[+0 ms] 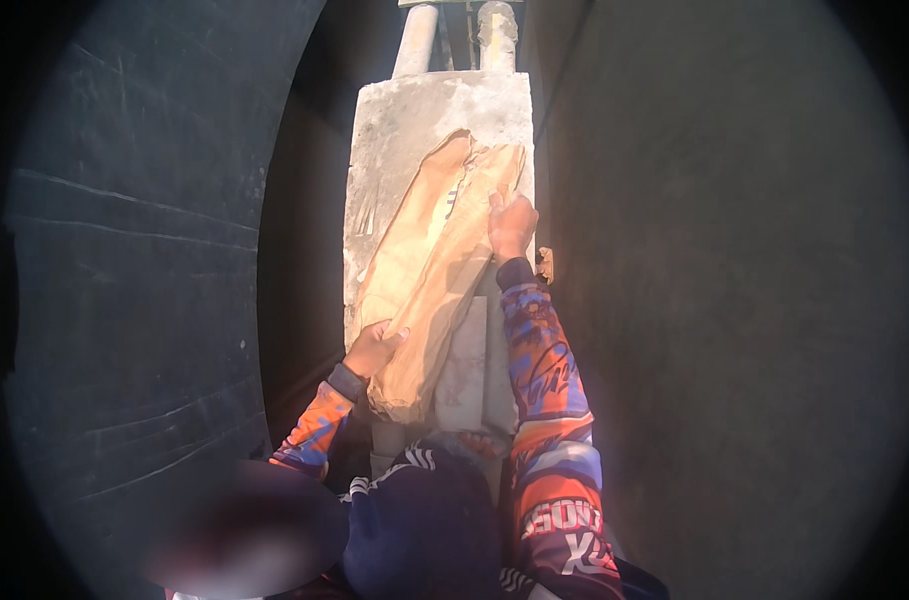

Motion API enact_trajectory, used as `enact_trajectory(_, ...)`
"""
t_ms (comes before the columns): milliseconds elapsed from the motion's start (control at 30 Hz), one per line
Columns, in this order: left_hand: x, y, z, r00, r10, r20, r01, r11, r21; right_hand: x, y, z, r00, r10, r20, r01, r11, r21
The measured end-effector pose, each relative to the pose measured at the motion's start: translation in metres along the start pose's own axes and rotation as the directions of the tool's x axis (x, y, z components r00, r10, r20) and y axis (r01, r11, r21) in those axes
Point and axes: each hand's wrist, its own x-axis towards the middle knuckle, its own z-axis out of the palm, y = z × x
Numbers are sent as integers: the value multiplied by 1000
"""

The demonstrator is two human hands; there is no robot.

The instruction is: The person wraps a wooden block with a brown paper bag, folds the edges, and secures it around the block. The person then places the wrapped block on a wooden plank on the ramp.

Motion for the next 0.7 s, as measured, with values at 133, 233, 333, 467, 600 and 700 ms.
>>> enact_trajectory(133, -4, -5, 5, 990, 106, -98, -79, 965, 250, 0, -2, 4, 1000, 18, -5, -18, 999, -40)
enact_trajectory(233, -12, 7, 10, 963, 23, -268, 158, 760, 631, 3, -1, 1, 1000, 19, 15, -19, 1000, 23)
enact_trajectory(333, -29, 26, 24, 858, 432, -277, -116, 689, 715, 6, 4, -10, 901, 256, 350, -341, 916, 210)
enact_trajectory(467, -45, 60, 57, 775, 618, -137, -176, 417, 892, 3, 8, -23, 786, 148, 600, -387, 875, 291)
enact_trajectory(600, -49, 80, 106, 777, 627, -55, -201, 330, 922, -11, -13, -25, 885, 62, 461, -204, 942, 265)
enact_trajectory(700, -33, 89, 115, 762, 644, -70, -172, 306, 936, -27, -42, -32, 924, 81, 373, -154, 973, 170)
